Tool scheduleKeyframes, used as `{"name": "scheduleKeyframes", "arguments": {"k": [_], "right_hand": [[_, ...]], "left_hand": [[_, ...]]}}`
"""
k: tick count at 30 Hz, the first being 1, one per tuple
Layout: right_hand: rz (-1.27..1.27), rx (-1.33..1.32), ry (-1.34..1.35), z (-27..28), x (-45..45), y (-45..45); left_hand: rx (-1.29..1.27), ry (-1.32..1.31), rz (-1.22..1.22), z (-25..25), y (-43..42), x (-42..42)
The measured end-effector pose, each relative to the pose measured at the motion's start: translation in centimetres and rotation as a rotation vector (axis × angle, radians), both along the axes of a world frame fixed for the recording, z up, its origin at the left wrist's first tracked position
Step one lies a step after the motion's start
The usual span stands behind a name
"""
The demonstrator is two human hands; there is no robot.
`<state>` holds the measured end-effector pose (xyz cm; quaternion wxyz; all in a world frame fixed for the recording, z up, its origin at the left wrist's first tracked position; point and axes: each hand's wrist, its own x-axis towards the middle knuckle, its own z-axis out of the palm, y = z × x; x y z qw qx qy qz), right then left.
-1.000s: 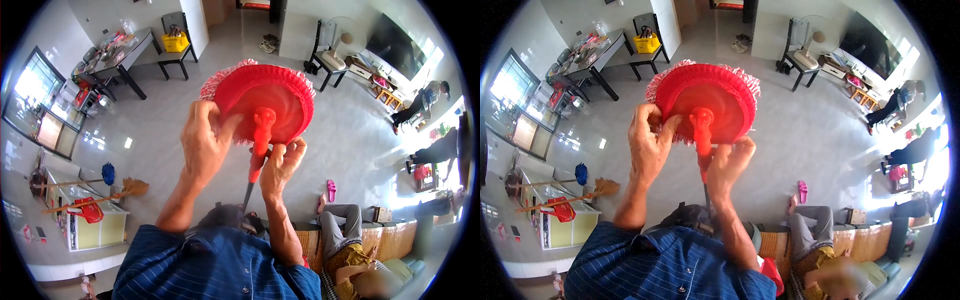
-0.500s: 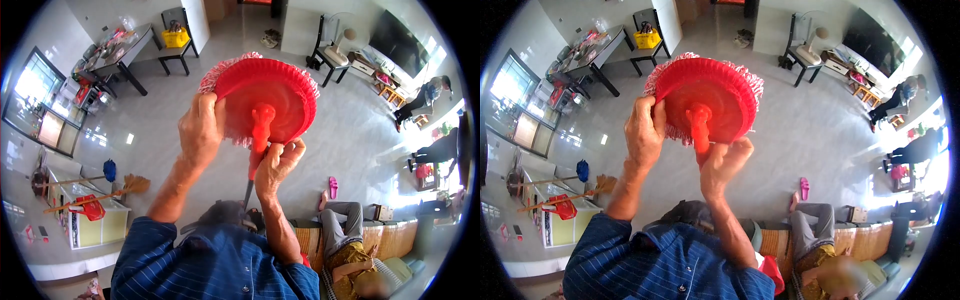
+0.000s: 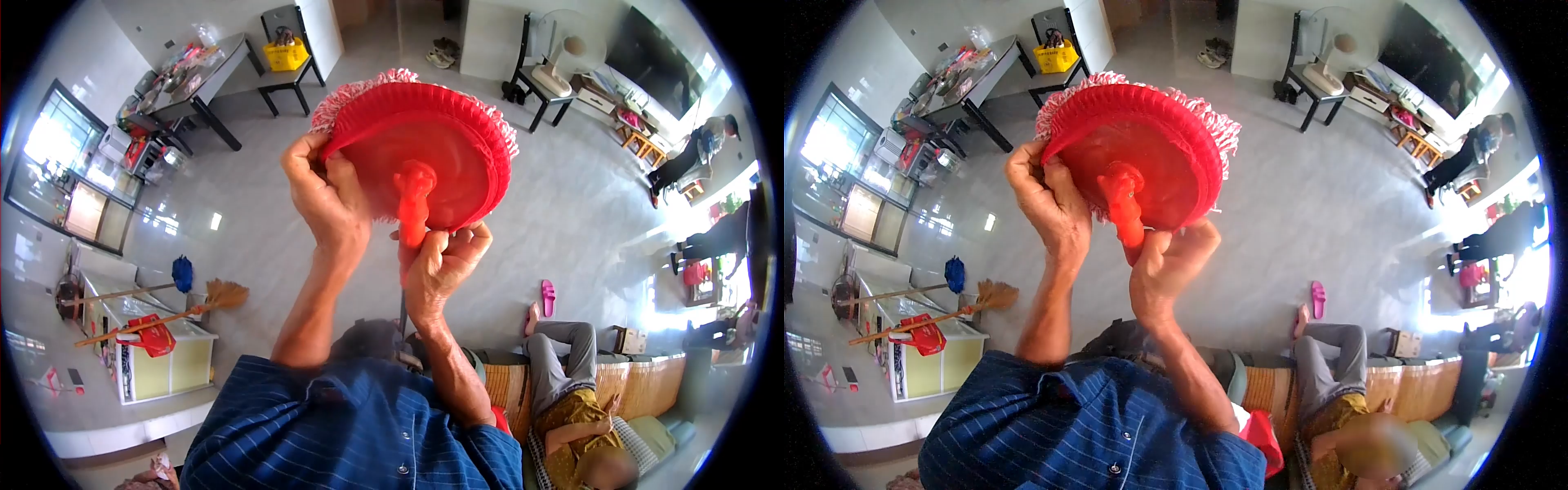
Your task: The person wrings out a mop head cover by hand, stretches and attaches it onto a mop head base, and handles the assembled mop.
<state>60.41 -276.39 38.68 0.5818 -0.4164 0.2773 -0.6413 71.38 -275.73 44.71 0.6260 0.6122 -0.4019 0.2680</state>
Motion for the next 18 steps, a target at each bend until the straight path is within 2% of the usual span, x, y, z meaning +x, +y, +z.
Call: {"name": "scheduleKeyframes", "arguments": {"k": [4, 7, 10, 16, 18], "right_hand": [[0.000, -0.079, 0.001, -0.6, -0.2, -0.9], [-0.018, -0.020, 0.029, -0.4, -0.7, -0.7], [-0.071, -0.007, -0.007, 0.9, -0.7, -0.7], [-0.097, -0.120, 0.062, 0.0, -0.5, -0.4], [-0.047, -0.077, 0.007, 1.1, -0.7, 0.1]], "left_hand": [[0.022, 0.031, 0.068, -1.5, 0.0, -0.3], [0.131, 0.009, 0.039, -0.7, 0.9, -0.7], [0.279, -0.050, 0.108, -0.2, 1.8, -0.6], [0.327, 0.081, 0.027, -0.6, 1.9, -0.5], [0.297, 0.022, 0.078, -0.4, 1.7, -0.7]]}}
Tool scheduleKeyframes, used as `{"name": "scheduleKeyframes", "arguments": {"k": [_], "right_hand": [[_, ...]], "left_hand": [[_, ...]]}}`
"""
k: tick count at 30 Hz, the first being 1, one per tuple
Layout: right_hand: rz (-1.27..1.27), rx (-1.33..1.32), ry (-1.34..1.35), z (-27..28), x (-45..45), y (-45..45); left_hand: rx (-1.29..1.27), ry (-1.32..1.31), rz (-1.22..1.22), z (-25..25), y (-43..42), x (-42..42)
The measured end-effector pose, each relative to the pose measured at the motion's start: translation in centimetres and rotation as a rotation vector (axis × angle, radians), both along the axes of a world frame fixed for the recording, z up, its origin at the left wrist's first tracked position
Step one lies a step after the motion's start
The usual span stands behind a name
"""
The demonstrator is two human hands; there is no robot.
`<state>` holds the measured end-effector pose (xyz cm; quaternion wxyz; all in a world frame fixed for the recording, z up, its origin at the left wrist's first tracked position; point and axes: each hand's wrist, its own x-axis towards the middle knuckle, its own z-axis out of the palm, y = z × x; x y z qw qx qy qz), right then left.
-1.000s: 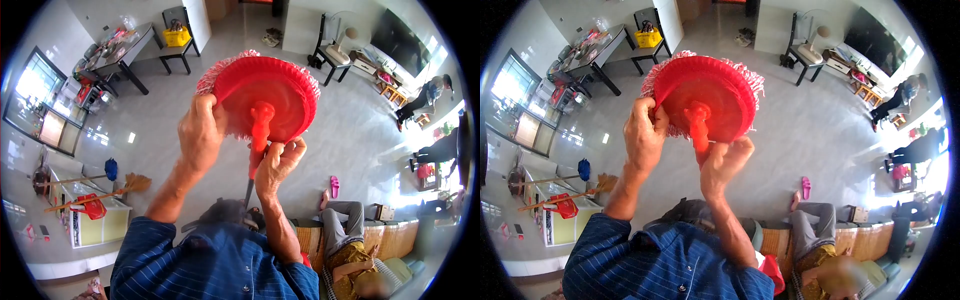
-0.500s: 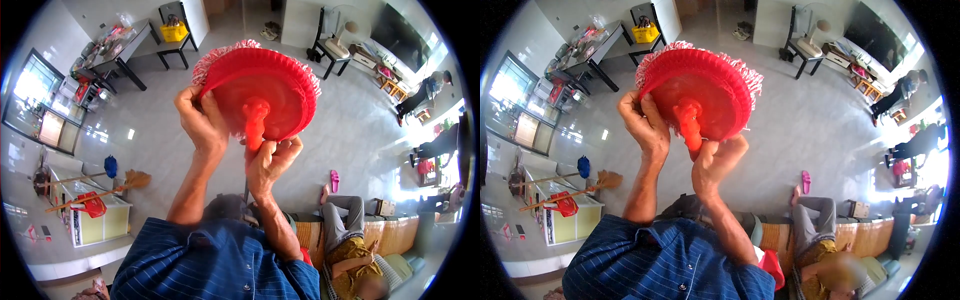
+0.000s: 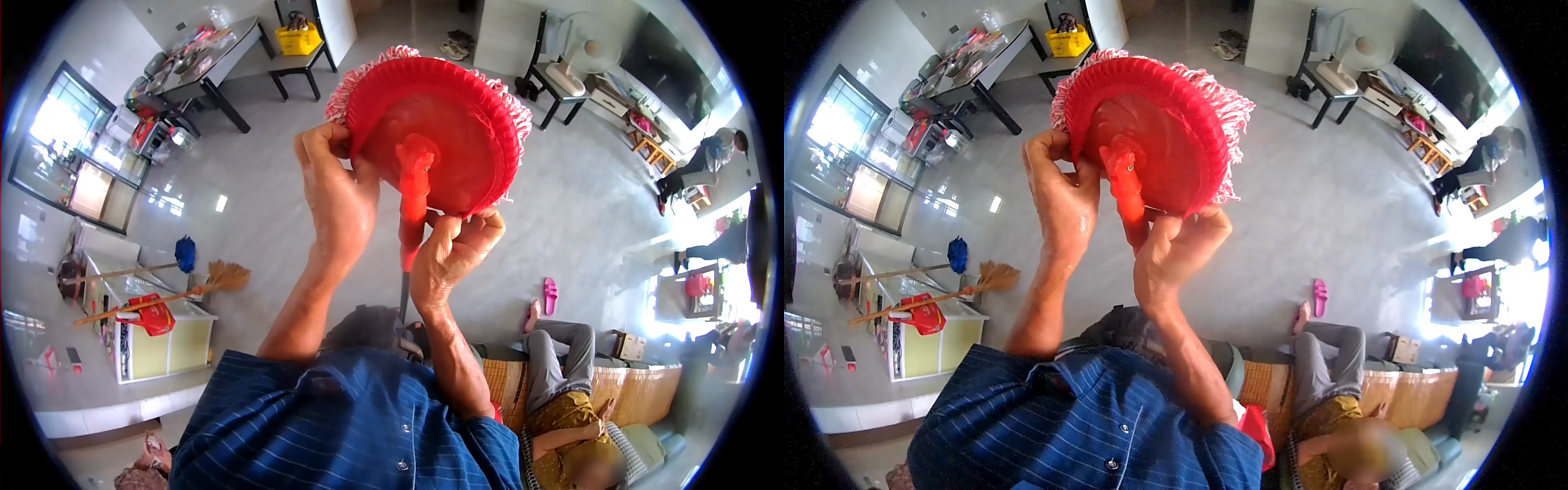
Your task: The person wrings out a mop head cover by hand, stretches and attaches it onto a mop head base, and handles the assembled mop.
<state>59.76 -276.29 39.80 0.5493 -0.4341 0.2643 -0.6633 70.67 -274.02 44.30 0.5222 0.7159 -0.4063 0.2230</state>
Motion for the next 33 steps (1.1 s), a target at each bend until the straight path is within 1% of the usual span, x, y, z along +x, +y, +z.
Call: {"name": "scheduleKeyframes", "arguments": {"k": [1, 4, 7, 8, 11, 14, 17, 19, 23, 24, 27, 29, 30, 31, 33], "right_hand": [[0.026, 0.019, -0.027, 0.5, 0.0, 0.2], [0.057, 0.006, -0.059, 0.7, 0.1, 0.5], [0.115, -0.001, -0.066, 1.0, -0.1, 0.7], [0.122, -0.016, -0.069, 0.9, -0.1, 0.7], [0.079, -0.080, -0.063, -0.6, 0.2, 0.2], [0.027, -0.098, -0.008, -1.8, 0.4, -0.5], [-0.004, -0.101, 0.079, -2.1, 0.1, -0.5], [0.013, -0.089, 0.045, -1.9, 0.1, -0.5], [0.011, -0.096, 0.033, -1.7, -0.3, -0.7], [0.000, -0.090, 0.034, -1.6, -0.4, -0.9], [0.004, -0.047, 0.026, -1.3, -1.1, -0.7], [0.041, 0.000, -0.013, -0.5, -1.3, -0.5], [0.018, 0.000, 0.002, -0.5, -1.3, -0.6], [-0.006, 0.002, 0.018, -0.5, -1.2, -0.7], [-0.036, 0.002, 0.041, -0.5, -1.4, -0.9]], "left_hand": [[-0.016, -0.034, 0.020, 0.2, -0.1, -0.1], [0.063, 0.294, 0.004, 0.9, 0.5, -0.5], [0.222, 0.375, 0.063, -0.3, 0.5, 0.8], [0.305, 0.436, 0.037, 0.0, 0.7, 0.9], [0.353, 0.596, -0.119, 1.1, 1.4, 0.5], [0.270, 0.693, -0.201, 0.7, 1.1, 0.8], [0.141, 0.990, -0.382, 1.3, 0.8, 0.3], [0.129, 0.961, -0.440, 0.0, 0.6, -0.1], [0.067, 0.972, -0.520, -0.4, 0.6, -1.9], [0.048, 1.002, -0.511, 0.4, 0.8, -2.3], [0.077, 1.022, -0.463, 0.4, 1.0, -2.5], [0.127, 0.688, -0.430, -0.9, 1.1, -2.8], [0.148, 0.519, -0.412, -1.3, 1.1, -2.9], [0.195, 0.490, -0.362, -1.6, 1.2, -3.1], [0.291, 0.434, -0.260, -0.4, 1.5, -3.9]]}}
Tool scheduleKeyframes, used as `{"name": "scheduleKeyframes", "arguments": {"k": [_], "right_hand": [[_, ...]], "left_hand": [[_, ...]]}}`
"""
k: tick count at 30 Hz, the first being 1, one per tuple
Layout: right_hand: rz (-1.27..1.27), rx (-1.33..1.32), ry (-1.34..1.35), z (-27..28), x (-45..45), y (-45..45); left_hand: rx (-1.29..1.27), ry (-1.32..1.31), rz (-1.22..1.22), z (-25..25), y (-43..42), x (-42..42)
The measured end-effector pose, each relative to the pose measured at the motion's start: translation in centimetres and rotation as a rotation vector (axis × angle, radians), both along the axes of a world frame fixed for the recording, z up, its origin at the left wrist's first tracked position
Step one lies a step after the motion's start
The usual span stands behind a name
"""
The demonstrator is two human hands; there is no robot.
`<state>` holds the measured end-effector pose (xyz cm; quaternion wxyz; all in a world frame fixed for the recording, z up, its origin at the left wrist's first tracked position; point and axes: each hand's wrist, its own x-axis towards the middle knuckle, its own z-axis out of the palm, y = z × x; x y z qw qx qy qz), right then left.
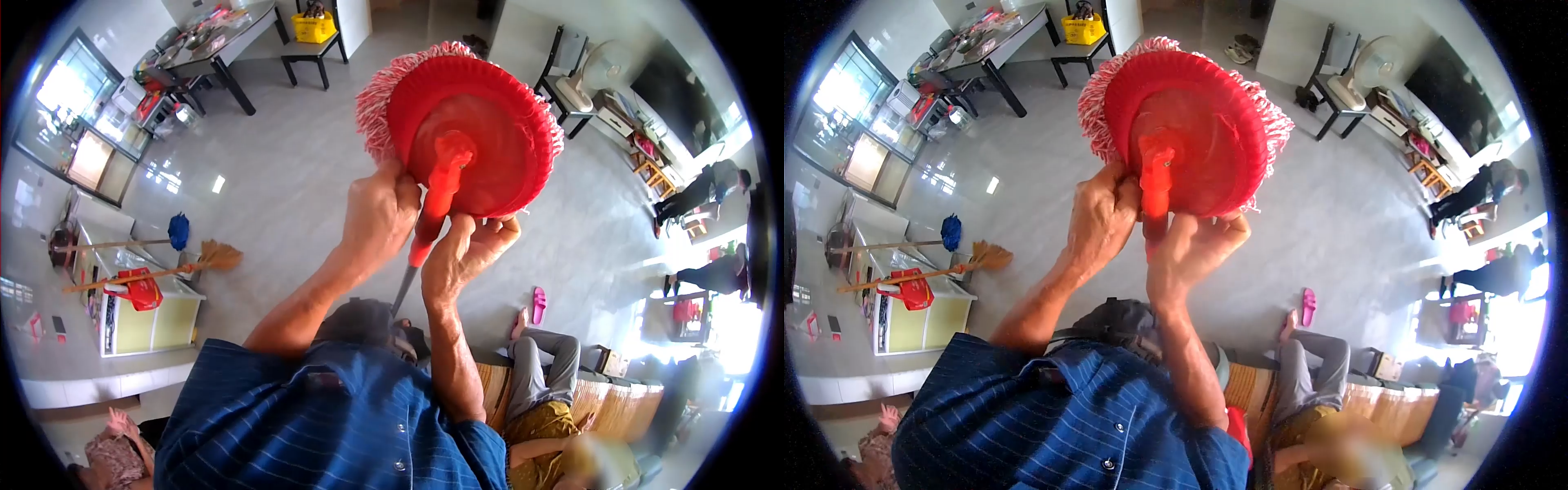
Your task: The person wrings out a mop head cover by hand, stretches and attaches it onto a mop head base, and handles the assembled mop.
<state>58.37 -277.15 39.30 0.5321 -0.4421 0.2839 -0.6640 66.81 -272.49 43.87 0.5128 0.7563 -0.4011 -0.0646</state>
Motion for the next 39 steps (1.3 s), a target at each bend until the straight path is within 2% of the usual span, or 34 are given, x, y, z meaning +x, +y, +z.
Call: {"name": "scheduleKeyframes", "arguments": {"k": [3, 9, 13, 18, 20, 21, 26, 27, 30, 31, 34, 37, 38, 39], "right_hand": [[-0.012, -0.005, -0.021, 0.4, -0.1, -0.5], [0.071, 0.075, -0.091, 1.5, -0.6, -0.2], [0.078, 0.072, 0.025, 1.6, -1.9, 0.0], [0.124, 0.075, 0.002, 1.4, -4.3, 0.3], [0.150, 0.068, -0.022, 1.9, -4.4, 1.0], [0.086, 0.056, 0.053, 1.1, -4.6, 0.9], [0.148, -0.078, -0.032, 0.4, -4.3, 2.0], [0.115, -0.094, -0.066, 0.4, -3.9, 2.4], [0.058, -0.106, -0.134, 1.3, -2.6, 2.7], [0.047, -0.103, -0.149, 1.6, -2.5, 2.6], [0.108, -0.024, -0.143, 1.9, -2.8, 3.0], [0.174, -0.137, -0.062, -0.4, -3.1, 2.7], [0.110, -0.261, 0.299, -0.3, -4.1, 2.5], [0.137, -0.168, 0.135, -0.3, -3.2, 2.7]], "left_hand": [[0.048, -0.259, 0.056, 0.0, 0.2, -0.7], [-0.094, -0.042, -0.031, 0.1, 0.6, -1.7], [-0.068, -0.054, -0.041, -0.2, 0.0, -1.1], [-0.174, 0.423, -0.114, 2.0, 0.5, -1.2], [-0.171, 0.284, -0.133, 2.1, 0.3, -1.9], [-0.200, 0.315, -0.154, 1.9, 0.3, -2.0], [-0.366, 0.417, -0.174, 1.2, 0.4, -2.4], [-0.367, 0.557, -0.199, 0.7, 0.5, -2.3], [-0.332, 0.556, -0.228, 0.3, 0.6, -3.5], [-0.288, 0.448, -0.249, -0.2, 0.8, -3.3], [-0.311, 0.461, -0.313, 0.5, 1.4, -3.6], [-0.281, 0.350, -0.375, -0.7, 2.1, -3.8], [-0.274, 0.302, -0.408, -0.9, 2.0, -3.7], [-0.309, 0.289, -0.376, -0.8, 1.8, -3.6]]}}
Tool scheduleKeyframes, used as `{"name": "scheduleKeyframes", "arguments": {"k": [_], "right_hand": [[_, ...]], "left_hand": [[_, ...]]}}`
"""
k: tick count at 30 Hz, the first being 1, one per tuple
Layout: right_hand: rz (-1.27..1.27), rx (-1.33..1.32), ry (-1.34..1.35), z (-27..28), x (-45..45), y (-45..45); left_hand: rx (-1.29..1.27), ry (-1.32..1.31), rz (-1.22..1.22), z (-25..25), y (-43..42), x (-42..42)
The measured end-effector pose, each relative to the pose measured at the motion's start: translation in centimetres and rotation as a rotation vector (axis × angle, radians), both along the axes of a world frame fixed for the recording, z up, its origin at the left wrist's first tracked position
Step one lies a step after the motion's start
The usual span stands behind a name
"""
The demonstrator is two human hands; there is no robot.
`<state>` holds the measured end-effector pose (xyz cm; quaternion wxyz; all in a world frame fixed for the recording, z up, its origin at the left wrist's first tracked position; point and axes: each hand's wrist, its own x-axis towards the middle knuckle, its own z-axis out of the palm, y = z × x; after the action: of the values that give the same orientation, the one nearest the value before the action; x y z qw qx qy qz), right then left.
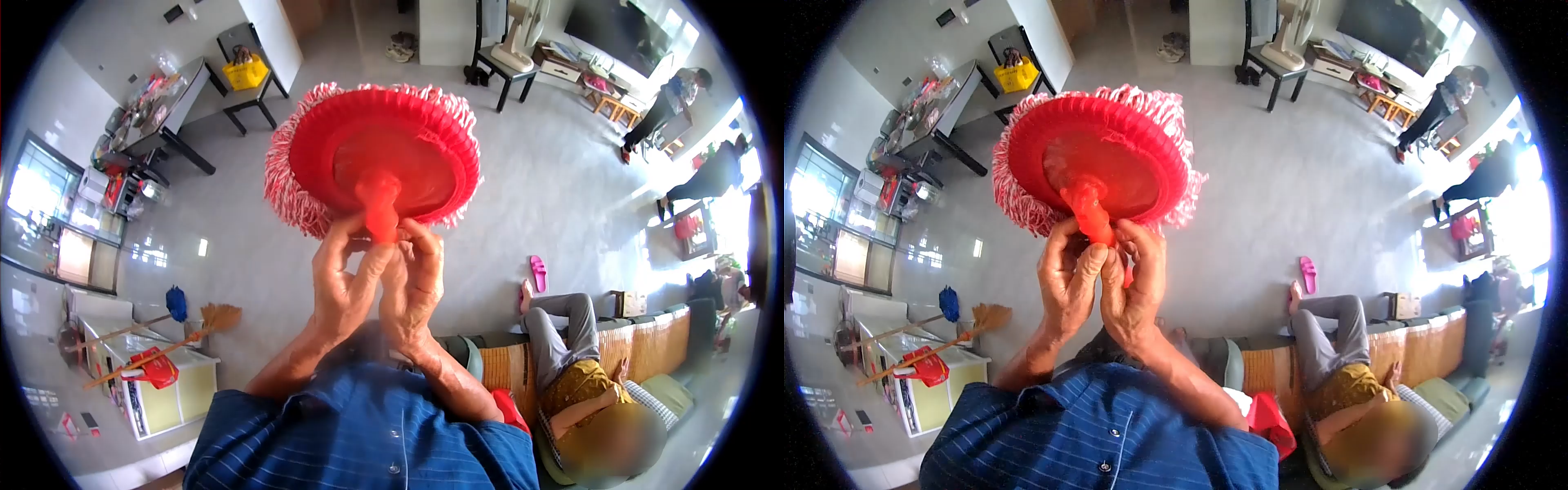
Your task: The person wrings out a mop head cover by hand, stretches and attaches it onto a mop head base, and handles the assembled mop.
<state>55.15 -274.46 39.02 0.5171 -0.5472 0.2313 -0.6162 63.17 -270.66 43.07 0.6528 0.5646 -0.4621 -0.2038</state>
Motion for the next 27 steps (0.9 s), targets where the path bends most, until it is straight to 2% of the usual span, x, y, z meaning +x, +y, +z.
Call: {"name": "scheduleKeyframes", "arguments": {"k": [1, 4, 7, 8, 12, 13, 15, 18, 21, 24, 27], "right_hand": [[0.034, 0.105, -0.155, -0.1, 0.9, 0.2], [0.103, 0.067, -0.077, -1.1, 0.9, -0.4], [-0.006, -0.055, 0.022, -2.0, 1.8, -1.0], [0.070, 0.049, -0.093, -2.1, 2.6, -0.8], [0.030, -0.055, 0.079, -1.9, 2.5, -1.2], [0.040, -0.035, 0.068, -1.7, 2.5, -1.1], [0.062, 0.000, 0.045, -1.1, 2.6, -1.0], [0.097, 0.028, 0.032, -0.8, 2.1, -1.1], [0.025, -0.036, -0.023, -1.5, 2.2, -1.6], [0.119, 0.110, -0.166, -0.3, 1.0, -2.0], [0.054, -0.032, 0.049, -0.2, 0.3, -2.2]], "left_hand": [[0.027, -0.069, 0.016, 0.3, 0.0, 0.3], [0.098, -0.216, 0.076, 2.2, 0.4, 0.9], [0.248, -0.459, 0.089, 4.7, 0.9, 1.2], [0.301, -0.620, 0.104, 5.9, 1.2, 1.4], [-0.202, -0.961, 0.408, 8.9, 0.1, 4.0], [-0.223, -1.103, 0.494, 10.3, -0.3, 4.6], [-0.255, -1.120, 0.521, 12.1, -2.1, 5.1], [-0.156, -0.879, 0.342, 11.6, -3.6, 5.9], [-0.090, -0.762, 0.239, 10.8, -3.7, 6.6], [-0.211, -0.807, 0.207, 9.9, -3.6, 6.9], [-0.265, -0.836, 0.168, 10.1, -3.5, 7.3]]}}
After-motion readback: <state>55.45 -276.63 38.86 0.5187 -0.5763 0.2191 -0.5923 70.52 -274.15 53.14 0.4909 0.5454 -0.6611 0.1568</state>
